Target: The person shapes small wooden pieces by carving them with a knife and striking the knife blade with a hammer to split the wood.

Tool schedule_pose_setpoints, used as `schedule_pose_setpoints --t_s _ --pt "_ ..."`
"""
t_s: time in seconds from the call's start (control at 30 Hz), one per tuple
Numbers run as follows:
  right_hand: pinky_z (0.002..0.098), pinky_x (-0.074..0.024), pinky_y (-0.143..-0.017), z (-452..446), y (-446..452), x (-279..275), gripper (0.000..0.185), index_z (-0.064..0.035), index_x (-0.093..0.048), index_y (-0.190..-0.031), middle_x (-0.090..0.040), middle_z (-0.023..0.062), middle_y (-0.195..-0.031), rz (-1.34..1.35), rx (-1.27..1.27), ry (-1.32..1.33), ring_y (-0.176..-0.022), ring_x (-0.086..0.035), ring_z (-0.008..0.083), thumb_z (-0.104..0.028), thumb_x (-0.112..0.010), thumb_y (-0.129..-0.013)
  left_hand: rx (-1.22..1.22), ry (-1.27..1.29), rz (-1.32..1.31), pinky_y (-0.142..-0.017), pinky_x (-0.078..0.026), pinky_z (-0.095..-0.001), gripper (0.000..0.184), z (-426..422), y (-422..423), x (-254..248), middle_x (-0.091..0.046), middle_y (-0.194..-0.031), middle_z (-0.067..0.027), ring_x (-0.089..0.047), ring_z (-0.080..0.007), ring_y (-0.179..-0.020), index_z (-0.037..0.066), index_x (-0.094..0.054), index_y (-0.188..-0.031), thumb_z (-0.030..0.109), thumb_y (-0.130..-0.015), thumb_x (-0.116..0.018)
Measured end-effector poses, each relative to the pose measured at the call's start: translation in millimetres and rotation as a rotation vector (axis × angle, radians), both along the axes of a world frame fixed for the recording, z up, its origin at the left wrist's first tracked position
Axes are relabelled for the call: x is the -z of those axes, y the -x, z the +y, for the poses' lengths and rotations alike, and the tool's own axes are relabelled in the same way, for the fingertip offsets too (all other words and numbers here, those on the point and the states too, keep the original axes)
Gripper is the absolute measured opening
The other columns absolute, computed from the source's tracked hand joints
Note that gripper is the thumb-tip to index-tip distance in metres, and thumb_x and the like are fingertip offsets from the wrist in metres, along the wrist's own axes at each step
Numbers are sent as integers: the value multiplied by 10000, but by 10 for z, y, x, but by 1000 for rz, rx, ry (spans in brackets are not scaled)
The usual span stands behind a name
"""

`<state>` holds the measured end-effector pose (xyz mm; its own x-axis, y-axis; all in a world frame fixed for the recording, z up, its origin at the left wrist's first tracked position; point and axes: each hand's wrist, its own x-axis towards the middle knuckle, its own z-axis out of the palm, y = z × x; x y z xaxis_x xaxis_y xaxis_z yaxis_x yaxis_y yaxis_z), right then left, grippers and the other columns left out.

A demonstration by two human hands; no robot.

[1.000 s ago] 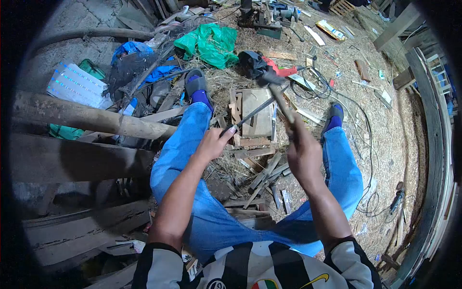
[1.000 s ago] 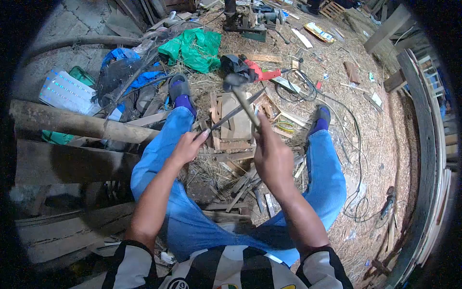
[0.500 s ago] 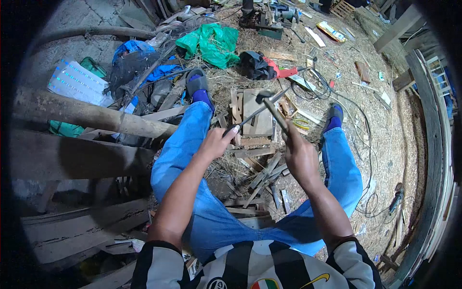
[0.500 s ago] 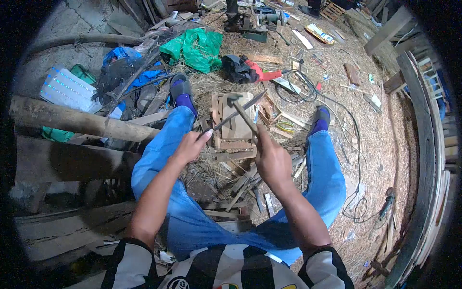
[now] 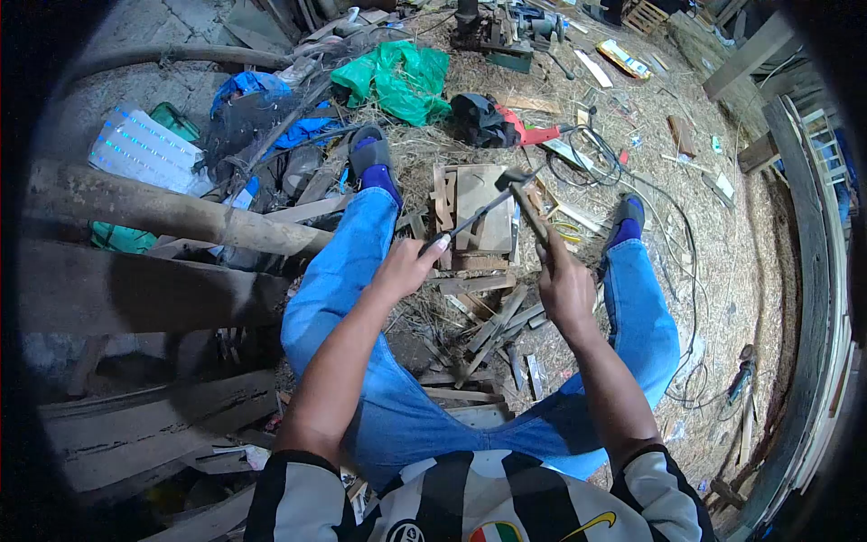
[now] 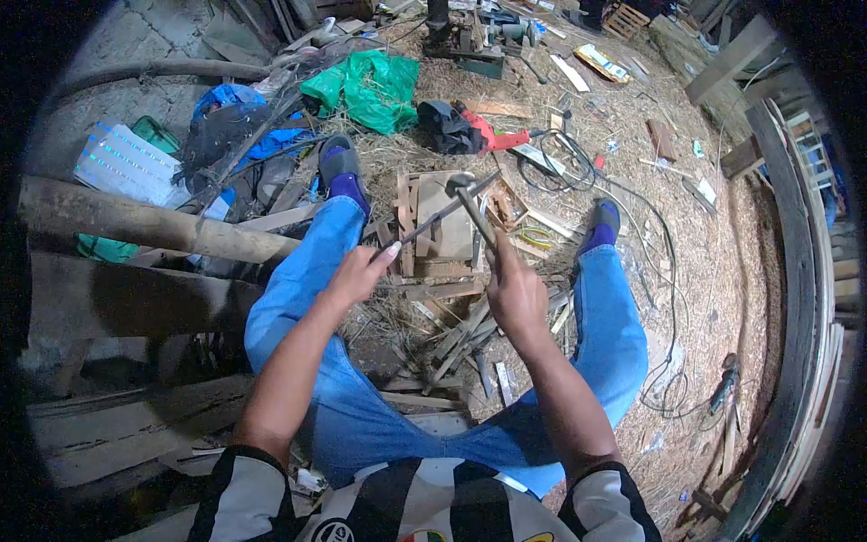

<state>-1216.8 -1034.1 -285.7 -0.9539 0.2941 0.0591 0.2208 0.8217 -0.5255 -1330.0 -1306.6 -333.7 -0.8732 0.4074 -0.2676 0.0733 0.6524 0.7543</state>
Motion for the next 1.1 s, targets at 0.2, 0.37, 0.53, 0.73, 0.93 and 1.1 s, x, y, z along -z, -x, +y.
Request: schedule_pose_setpoints --t_s 0.2,0.37,0.53,0.73,0.93,1.1 --pt "488 -556 -696 -34 10 73 479 -112 -531 -1417 -706 261 -964 397 52 124 -842 -706 449 -56 -638 -953 9 -32 -39 -567 -397 -442 704 11 8 -53 -525 -559 -105 -511 -238 -566 -10 -591 -663 618 -978 -539" --pt "551 -536 -687 64 -16 342 440 -156 -517 -1429 -691 301 -966 -112 41 22 -847 -682 488 -159 -603 -998 10 -13 11 -583 -400 -448 701 14 1 -1 -515 -564 -117 -499 -247 -573 -17 -587 -665 605 -984 -536" --pt "493 -554 -680 34 1 62 448 -139 -542 -1423 -696 297 -961 273 52 113 -854 -699 468 -129 -636 -985 15 11 -21 -595 -413 -460 701 35 16 17 -531 -571 -150 -511 -281 -572 -29 -594 -678 597 -986 -535" --pt "545 -527 -684 99 -36 563 443 -125 -529 -1430 -688 299 -936 -12 20 29 -822 -677 482 -189 -609 -999 32 40 29 -615 -430 -479 708 24 24 19 -568 -597 -178 -548 -327 -590 -42 -611 -701 600 -988 -529" --pt "506 -548 -689 39 -18 118 455 -137 -522 -1444 -699 282 -944 311 26 142 -814 -694 469 -149 -610 -998 39 62 15 -625 -435 -484 713 21 28 45 -574 -612 -198 -563 -343 -614 -49 -623 -726 606 -991 -526" --pt "542 -536 -753 22 -26 398 436 -146 -523 -1439 -686 303 -972 -98 6 76 -859 -686 493 -147 -579 -1007 55 80 20 -634 -436 -488 710 27 19 41 -573 -623 -214 -550 -354 -616 -61 -630 -746 601 -988 -540"
